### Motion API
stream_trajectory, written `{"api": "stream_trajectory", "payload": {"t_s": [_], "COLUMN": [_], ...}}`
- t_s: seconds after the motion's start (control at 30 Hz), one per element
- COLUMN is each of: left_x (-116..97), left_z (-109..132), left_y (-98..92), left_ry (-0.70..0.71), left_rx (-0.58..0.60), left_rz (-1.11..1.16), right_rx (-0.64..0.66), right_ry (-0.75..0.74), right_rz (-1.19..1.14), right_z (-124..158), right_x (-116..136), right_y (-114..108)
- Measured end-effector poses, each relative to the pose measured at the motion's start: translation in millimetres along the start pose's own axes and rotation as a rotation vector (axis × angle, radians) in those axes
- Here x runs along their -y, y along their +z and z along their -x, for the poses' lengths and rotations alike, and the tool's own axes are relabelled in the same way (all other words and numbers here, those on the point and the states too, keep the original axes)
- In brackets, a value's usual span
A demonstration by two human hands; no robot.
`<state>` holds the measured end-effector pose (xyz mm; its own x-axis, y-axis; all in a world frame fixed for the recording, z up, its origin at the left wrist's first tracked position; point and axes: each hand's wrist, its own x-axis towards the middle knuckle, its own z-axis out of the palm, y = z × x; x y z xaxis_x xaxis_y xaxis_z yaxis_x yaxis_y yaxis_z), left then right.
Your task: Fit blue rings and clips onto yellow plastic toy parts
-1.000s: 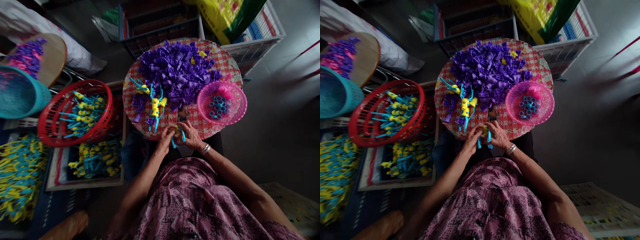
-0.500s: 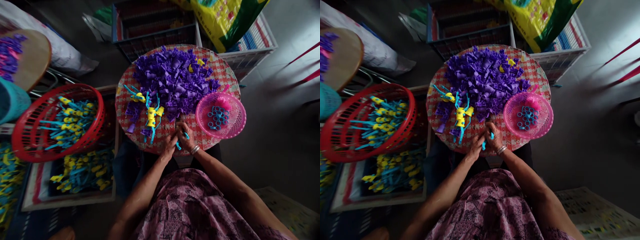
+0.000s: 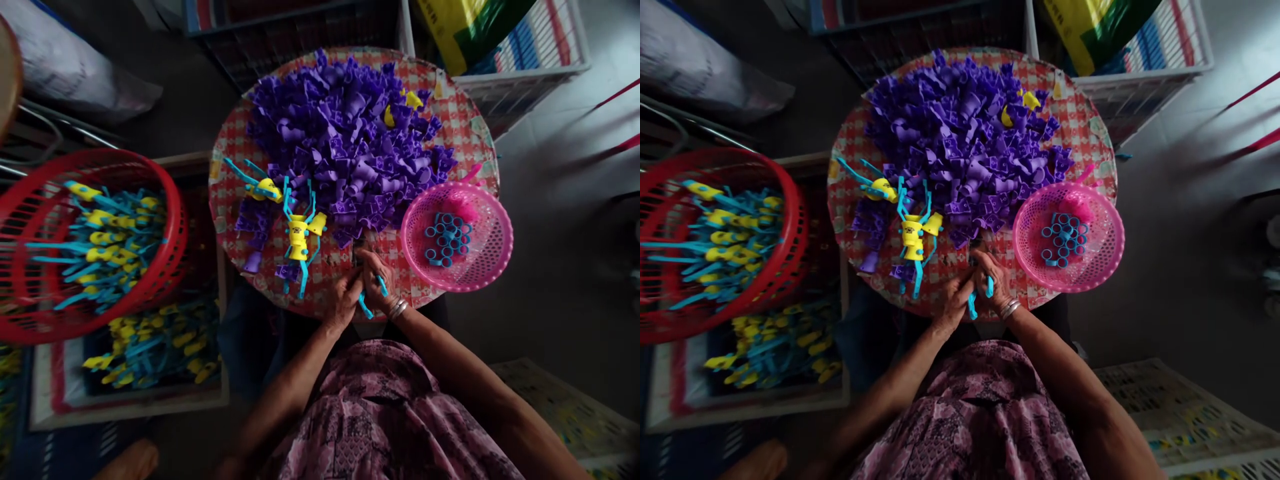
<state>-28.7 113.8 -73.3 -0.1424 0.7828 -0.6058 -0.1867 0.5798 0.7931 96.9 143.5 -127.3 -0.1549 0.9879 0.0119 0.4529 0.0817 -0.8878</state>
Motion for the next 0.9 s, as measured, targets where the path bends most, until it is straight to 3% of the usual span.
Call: {"api": "stream_trajectory", "payload": {"t_s": [0.13, 0.23, 0.3, 0.37, 0.47, 0.57, 0.63, 0.7, 0.73, 0.8, 0.9], "left_x": [-3.6, -1.6, 2.7, 2.9, -23.3, -82.5, -122.6, -147.0, -150.7, -141.0, -100.3], "left_z": [-4.7, 8.4, 25.5, 45.2, 72.2, 90.2, 95.8, 95.6, 93.0, 82.9, 60.0], "left_y": [2.9, 1.9, -8.2, -31.9, -101.6, -205.3, -272.2, -317.5, -328.7, -327.5, -282.3], "left_ry": [0.043, 0.103, 0.152, 0.180, 0.179, 0.321, 0.346, 0.268, 0.229, 0.232, 0.285], "left_rx": [-0.016, -0.048, -0.084, -0.152, -0.306, -0.580, -0.697, -0.802, -0.862, -0.915, -0.813], "left_rz": [-0.027, 0.018, 0.070, 0.133, 0.240, 0.236, 0.199, 0.183, 0.148, 0.026, -0.088], "right_rx": [-0.008, 0.064, 0.227, 0.382, 0.437, 0.453, 0.423, 0.375, 0.355, 0.330, 0.322], "right_ry": [0.054, 0.061, -0.065, -0.241, -0.305, -0.256, -0.233, -0.227, -0.229, -0.238, -0.271], "right_rz": [0.046, 0.068, 0.029, -0.022, 0.019, -0.017, -0.027, -0.010, -0.001, 0.004, -0.006], "right_z": [-12.6, -13.5, -4.3, 11.2, 35.2, 47.6, 49.2, 48.9, 48.9, 49.7, 51.6], "right_x": [11.2, 22.8, 24.2, 17.7, 1.0, -9.8, -11.2, -10.3, -9.4, -7.4, -3.6], "right_y": [-1.4, -11.4, -20.1, -29.5, -43.3, -50.1, -48.6, -44.6, -42.8, -40.6, -41.1]}}
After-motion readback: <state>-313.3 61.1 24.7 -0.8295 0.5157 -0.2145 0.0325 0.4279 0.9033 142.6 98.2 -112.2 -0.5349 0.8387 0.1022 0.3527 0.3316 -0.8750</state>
